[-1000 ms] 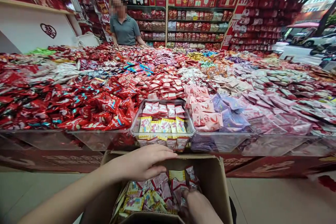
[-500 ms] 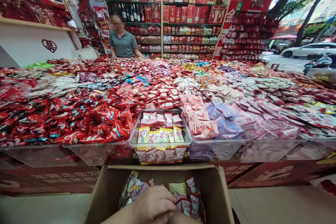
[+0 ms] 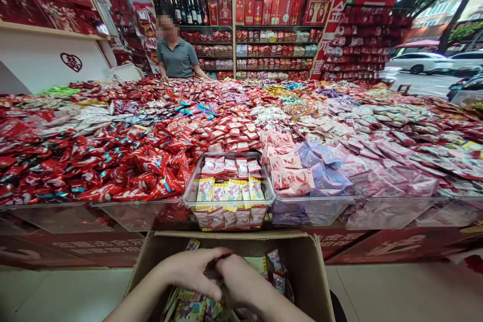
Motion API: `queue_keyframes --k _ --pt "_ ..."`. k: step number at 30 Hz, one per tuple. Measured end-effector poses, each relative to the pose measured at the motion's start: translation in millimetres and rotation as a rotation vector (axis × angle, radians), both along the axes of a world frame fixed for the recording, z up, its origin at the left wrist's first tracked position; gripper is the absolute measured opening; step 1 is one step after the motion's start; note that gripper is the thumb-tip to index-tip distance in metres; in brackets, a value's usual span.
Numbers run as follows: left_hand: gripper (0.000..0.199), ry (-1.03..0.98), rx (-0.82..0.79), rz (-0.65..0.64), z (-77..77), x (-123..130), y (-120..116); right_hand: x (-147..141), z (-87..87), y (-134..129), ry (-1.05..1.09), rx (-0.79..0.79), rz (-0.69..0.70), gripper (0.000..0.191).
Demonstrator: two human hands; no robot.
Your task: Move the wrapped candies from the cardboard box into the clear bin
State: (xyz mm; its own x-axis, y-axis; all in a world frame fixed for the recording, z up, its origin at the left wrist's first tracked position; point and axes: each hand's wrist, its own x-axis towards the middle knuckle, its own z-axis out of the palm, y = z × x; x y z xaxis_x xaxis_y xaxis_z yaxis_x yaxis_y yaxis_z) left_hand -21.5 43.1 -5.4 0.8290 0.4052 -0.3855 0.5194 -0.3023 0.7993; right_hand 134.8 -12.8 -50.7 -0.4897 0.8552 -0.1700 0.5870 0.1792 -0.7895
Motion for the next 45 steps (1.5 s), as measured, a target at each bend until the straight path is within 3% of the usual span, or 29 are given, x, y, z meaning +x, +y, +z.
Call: queue_keyframes --k 2,5,9,13,16,20,25,31,38,41,45 --pt "0.088 -0.145 -0.17 -0.004 8.6 -2 1 20 23.4 -2 0.02 0.038 -0.062 0.024" --pt "0.074 -0.289 -0.314 0.08 14.1 6 -4 41 44.3 -4 0.14 0.009 -0.224 0.017" --pt "0.049 -0.354 -0.21 0.297 9.7 22 -12 50 46.4 -6 0.476 -0.193 -0.427 0.016" --pt "0.046 -0.401 -0.302 0.443 6.6 27 -14 45 48.2 -8 0.725 -0.328 -0.542 0.03" --pt "0.052 -0.477 -0.382 0.491 9.1 25 -15 40 51.0 -9 0.814 -0.322 -0.608 0.032" --pt "0.058 -0.572 -0.539 0.464 10.5 29 -18 35 49.1 -10 0.856 -0.256 -0.665 0.031" --pt "0.047 -0.594 -0.545 0.513 8.9 33 -21 36 50.1 -11 0.865 -0.26 -0.637 0.029" --pt "0.046 -0.617 -0.496 0.5 9.6 31 -26 43 52.9 -11 0.834 -0.301 -0.493 0.03" --pt "0.052 -0.529 -0.465 0.446 4.1 25 -19 49 57.4 -14 0.524 -0.021 -0.456 0.018" --pt "0.05 -0.507 -0.473 0.427 4.0 23 -18 48 59.9 -16 0.421 0.067 -0.351 0.014" --pt "0.043 -0.516 -0.501 0.421 4.7 26 -21 40 54.0 -17 0.491 0.013 -0.369 0.026"
